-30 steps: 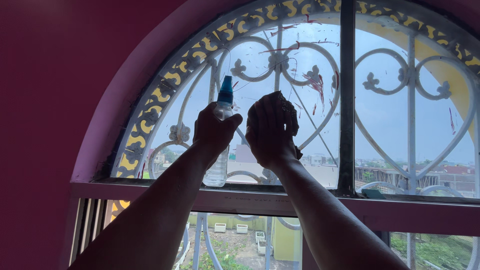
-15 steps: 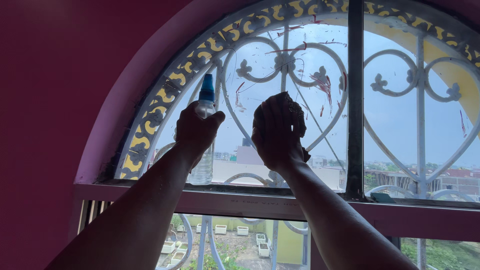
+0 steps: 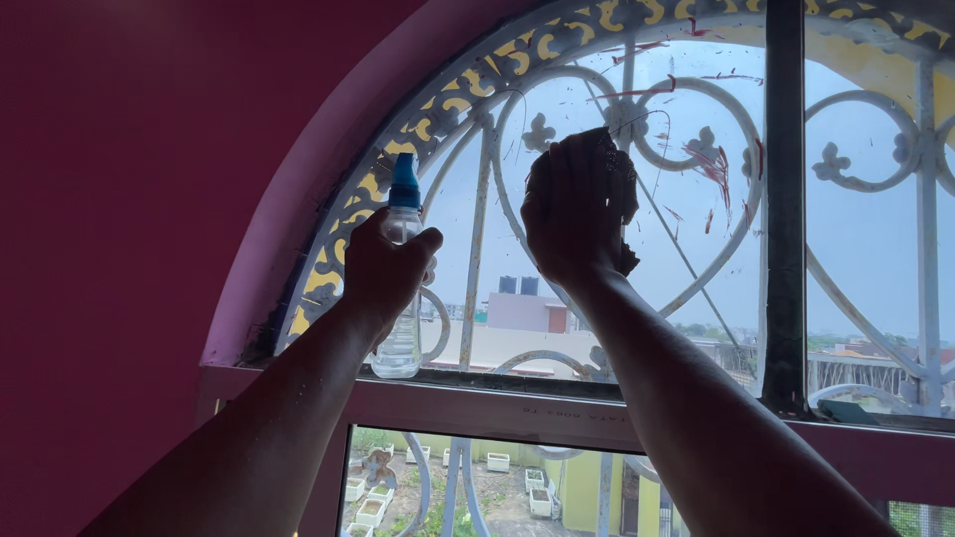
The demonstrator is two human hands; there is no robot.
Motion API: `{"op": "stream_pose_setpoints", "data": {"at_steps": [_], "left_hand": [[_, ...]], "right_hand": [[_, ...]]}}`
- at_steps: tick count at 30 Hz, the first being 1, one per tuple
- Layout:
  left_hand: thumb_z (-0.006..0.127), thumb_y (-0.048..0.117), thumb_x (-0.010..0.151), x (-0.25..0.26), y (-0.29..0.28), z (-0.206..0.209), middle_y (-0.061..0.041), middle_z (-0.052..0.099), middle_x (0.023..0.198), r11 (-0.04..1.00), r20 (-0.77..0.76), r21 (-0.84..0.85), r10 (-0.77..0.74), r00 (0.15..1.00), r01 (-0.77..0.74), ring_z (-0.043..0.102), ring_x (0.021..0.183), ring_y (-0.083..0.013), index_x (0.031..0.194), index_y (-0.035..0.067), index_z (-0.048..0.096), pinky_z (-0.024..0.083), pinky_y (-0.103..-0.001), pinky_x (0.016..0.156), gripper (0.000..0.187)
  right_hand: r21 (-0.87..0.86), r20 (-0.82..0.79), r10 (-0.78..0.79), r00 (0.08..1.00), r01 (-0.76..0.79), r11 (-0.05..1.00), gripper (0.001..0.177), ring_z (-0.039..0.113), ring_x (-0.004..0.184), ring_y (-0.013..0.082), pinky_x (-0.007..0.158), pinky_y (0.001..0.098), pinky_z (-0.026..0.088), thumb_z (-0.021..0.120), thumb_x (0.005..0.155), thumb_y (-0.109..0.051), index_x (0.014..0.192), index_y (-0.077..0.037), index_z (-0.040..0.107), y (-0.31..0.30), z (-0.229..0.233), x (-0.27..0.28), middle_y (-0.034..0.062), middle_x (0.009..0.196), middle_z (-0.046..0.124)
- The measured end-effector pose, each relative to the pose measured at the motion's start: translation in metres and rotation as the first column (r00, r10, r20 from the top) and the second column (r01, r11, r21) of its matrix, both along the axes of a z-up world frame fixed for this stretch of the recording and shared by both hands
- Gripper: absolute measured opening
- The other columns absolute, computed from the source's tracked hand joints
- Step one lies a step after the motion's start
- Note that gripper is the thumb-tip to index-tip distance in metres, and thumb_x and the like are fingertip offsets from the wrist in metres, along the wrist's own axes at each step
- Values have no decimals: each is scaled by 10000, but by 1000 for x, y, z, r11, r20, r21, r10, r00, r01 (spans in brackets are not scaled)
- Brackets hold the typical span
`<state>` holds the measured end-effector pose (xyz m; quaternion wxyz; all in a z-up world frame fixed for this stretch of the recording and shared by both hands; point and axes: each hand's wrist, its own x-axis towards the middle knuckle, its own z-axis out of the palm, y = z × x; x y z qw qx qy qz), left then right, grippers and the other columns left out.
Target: The person cleans a window with a cloth and a spray bottle, wiping the glass and the frame.
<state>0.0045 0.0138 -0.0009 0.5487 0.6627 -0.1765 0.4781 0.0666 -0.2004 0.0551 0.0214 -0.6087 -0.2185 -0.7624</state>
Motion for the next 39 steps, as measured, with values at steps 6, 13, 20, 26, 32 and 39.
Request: {"op": "stream_pose_setpoints", "data": {"at_steps": [6, 13, 20, 26, 32, 39], "left_hand": [[736, 256, 791, 12, 19, -7, -142, 720, 980, 999, 47, -3, 48, 998, -48, 767, 846, -216, 1198, 70, 596, 640, -381, 799, 469], [764, 285, 786, 21, 28, -9, -117, 711, 1008, 997, 85, -28, 72, 994, -70, 759, 890, -218, 1225, 83, 596, 618, -389, 851, 512], [757, 308, 784, 24, 30, -14, -129, 719, 1025, 997, 70, -4, 81, 994, -81, 770, 885, -227, 1250, 57, 577, 621, -391, 858, 559], [744, 302, 771, 16, 24, -15, -136, 738, 1014, 1000, -10, 31, 6, 1000, -5, 772, 894, -224, 1303, 70, 554, 606, -384, 868, 611], [721, 289, 765, 17, 28, -15, -133, 752, 1000, 1000, -8, 14, -17, 1000, 18, 784, 890, -226, 1295, 83, 569, 616, -382, 862, 589], [713, 281, 760, 16, 25, -15, -121, 758, 936, 999, 2, 21, 31, 1000, -31, 789, 871, -229, 1278, 85, 564, 606, -391, 858, 573]], "right_hand": [[-87, 199, -27, 980, 45, 995, 476, 293, 1521, 428, 1228, 582, 194, 507, 1032, -276, 1428, -15, 548, 35, 5, 32, 244, 1560, 438], [-230, 165, -18, 986, 56, 972, 466, 315, 1575, 325, 1298, 551, 189, 532, 1083, -319, 1481, -78, 565, 62, -31, 23, 148, 1603, 458], [-468, 68, 65, 996, -26, 883, 507, 333, 1539, 322, 1277, 534, 204, 649, 989, -310, 1459, -138, 573, 35, -56, -8, 124, 1577, 471], [-470, 1, 3, 1000, -2, 883, 535, 378, 1480, 335, 1225, 541, 263, 679, 918, -273, 1418, -107, 588, -1, -70, -37, 147, 1509, 506], [-310, -77, -35, 996, 10, 951, 296, 496, 1210, 412, 1053, 535, 393, 644, 832, -171, 1072, -9, 579, -10, -50, -60, 200, 1166, 534], [-196, 145, 71, 987, -41, 980, 189, 496, 1151, 409, 1052, 541, 408, 585, 953, -160, 1046, -3, 536, -7, -12, -25, 189, 1113, 504]]}}
